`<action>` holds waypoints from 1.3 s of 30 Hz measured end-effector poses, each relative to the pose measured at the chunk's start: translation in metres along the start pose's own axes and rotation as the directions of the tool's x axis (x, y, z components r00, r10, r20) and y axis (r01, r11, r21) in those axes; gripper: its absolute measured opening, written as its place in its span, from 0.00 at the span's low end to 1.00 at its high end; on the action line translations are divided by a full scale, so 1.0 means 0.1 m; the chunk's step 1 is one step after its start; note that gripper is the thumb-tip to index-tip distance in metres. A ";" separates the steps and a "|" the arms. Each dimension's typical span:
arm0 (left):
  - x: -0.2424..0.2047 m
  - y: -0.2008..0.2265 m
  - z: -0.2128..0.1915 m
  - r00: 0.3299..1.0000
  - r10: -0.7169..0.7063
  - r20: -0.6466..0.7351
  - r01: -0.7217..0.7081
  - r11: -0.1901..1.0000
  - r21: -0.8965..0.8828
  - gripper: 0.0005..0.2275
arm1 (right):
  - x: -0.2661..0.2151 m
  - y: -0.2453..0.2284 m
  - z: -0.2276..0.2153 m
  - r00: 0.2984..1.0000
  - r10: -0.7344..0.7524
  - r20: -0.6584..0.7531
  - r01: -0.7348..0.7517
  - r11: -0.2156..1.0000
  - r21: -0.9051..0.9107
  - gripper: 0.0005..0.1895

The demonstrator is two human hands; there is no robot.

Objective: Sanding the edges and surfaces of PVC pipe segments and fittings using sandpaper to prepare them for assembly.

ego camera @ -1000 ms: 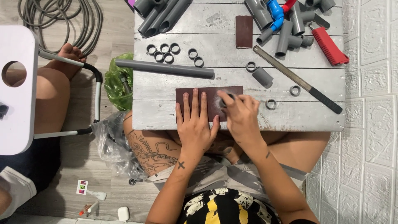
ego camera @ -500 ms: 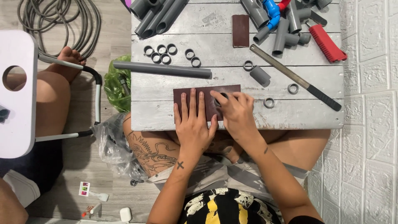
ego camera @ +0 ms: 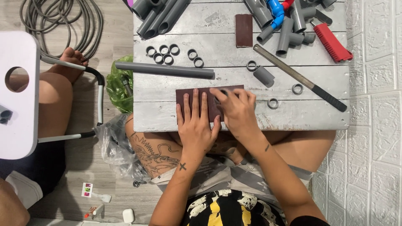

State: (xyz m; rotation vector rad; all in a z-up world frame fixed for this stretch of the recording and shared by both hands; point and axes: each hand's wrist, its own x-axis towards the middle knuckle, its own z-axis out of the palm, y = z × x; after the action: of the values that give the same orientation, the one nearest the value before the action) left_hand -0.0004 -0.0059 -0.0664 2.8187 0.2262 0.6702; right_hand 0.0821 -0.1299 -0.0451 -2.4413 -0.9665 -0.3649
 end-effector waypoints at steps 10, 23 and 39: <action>0.00 0.03 -0.03 1.000 0.001 -0.006 -0.001 1.000 -0.009 0.29 | 0.00 -0.01 -0.46 0.935 0.349 -0.056 -0.212 0.680 0.701 0.35; 0.00 0.09 -0.10 0.996 -0.011 -0.087 0.005 0.998 -0.064 0.29 | 0.01 -0.47 -1.00 0.919 0.315 0.238 -0.032 -0.542 0.840 0.46; 0.80 0.51 -1.42 0.992 0.103 -0.067 -0.113 0.553 -0.825 0.30 | 0.14 -0.61 -1.05 0.877 0.233 0.420 -0.064 -0.810 0.584 0.27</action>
State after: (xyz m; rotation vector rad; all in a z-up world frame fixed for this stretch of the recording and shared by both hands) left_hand 0.0105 -0.0112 0.1036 1.8950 -0.2315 0.5949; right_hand 0.0431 -0.1388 0.0697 -0.2633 -0.0045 0.6167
